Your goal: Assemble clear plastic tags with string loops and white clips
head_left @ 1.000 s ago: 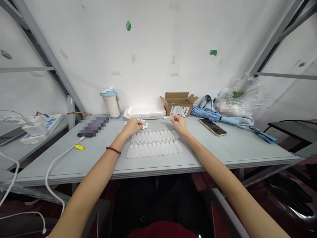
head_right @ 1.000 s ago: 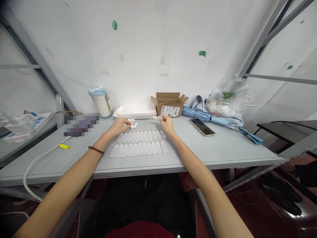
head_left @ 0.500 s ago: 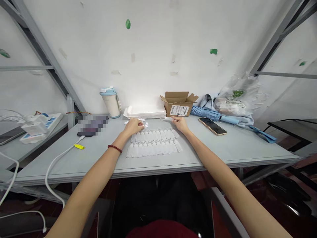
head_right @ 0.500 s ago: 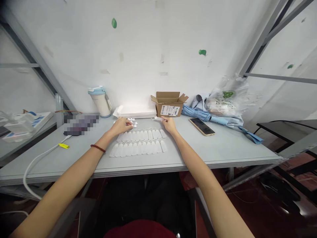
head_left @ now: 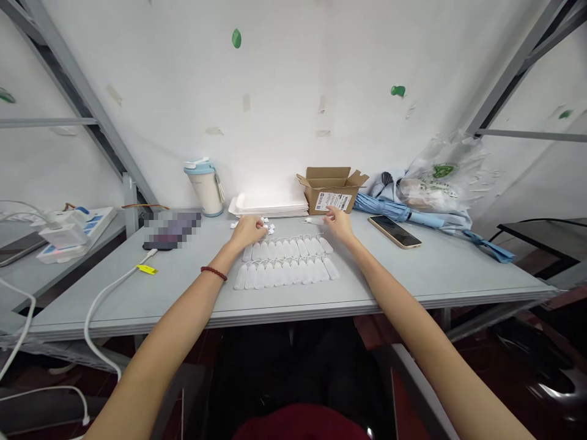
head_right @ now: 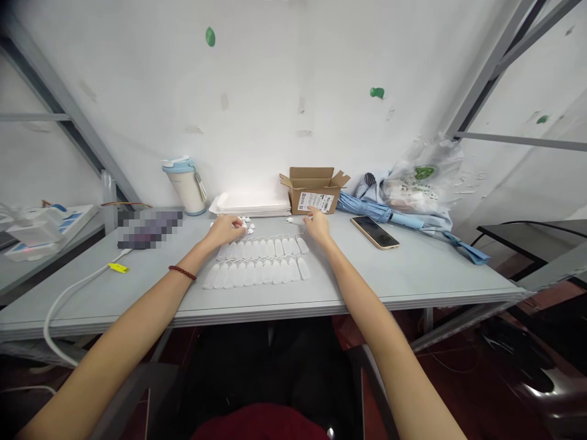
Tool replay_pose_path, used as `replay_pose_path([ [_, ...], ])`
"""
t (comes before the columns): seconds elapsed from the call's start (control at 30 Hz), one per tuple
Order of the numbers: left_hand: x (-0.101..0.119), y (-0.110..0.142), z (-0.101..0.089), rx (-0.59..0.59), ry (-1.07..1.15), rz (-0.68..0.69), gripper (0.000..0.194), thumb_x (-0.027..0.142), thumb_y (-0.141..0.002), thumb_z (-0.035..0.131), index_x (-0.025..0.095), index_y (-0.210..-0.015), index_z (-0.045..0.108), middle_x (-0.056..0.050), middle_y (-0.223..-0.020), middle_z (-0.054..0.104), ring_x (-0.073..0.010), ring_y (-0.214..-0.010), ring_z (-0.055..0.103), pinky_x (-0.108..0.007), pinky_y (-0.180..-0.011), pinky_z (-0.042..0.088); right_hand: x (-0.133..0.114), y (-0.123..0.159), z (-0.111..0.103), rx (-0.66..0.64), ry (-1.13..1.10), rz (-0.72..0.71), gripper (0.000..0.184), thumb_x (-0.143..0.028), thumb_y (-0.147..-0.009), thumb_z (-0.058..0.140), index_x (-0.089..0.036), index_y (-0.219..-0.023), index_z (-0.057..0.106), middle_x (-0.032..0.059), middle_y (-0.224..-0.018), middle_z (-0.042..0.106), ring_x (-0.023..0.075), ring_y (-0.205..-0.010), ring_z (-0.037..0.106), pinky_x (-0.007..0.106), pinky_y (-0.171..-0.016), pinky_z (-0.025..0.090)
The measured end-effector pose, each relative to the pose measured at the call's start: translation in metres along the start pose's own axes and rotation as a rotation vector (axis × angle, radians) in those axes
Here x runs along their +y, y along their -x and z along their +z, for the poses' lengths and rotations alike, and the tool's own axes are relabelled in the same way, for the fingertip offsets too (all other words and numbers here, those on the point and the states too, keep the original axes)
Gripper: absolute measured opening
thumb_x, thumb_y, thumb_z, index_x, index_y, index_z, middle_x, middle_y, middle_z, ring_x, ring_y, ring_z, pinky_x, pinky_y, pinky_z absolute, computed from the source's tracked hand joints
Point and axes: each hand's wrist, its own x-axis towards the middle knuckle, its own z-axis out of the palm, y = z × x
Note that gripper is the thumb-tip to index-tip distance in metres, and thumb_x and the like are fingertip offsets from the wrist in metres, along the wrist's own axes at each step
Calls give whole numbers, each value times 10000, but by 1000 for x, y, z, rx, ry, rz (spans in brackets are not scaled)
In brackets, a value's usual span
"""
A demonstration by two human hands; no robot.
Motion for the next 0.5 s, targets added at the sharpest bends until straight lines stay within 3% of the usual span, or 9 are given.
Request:
replay_pose_path([
  [0.07,3,0,-2,69,12,-26,151,302,-608,587,179,-661,658,-68,-730,684,-261,-809,602,-352,-766,440,-6,3,-13,-58,0,-31,301,-197,-760,550,-101,-1012,685,98,-900,695,169,-750,600,292,-769,452],
  [0.17,8,2,-5,125,66,-43,201,309,-629,587,166,-756,649,-70,-807,690,-230,-789,604,-339,-746,457,-14,13,-33,-178,-18,-77,144,-224,-708,587,-119,-743,680,34,-681,646,136,-635,553,244,-642,426],
  [0.33,13,5,-3,124,189,-34,205,327,-653,596,165,-775,628,-47,-791,691,-184,-745,620,-290,-698,472,-22,26,-53,-575,3,-103,206,-344,-686,591,-146,-633,608,-3,-600,580,109,-562,469,233,-538,343],
  [0.5,14,7,-1,103,326,-94,223,346,-618,647,162,-744,633,-42,-711,677,-191,-692,624,-290,-642,456,-20,24,-52,-688,122,-101,216,-361,-668,594,-157,-598,590,-2,-590,563,112,-556,453,242,-530,316],
])
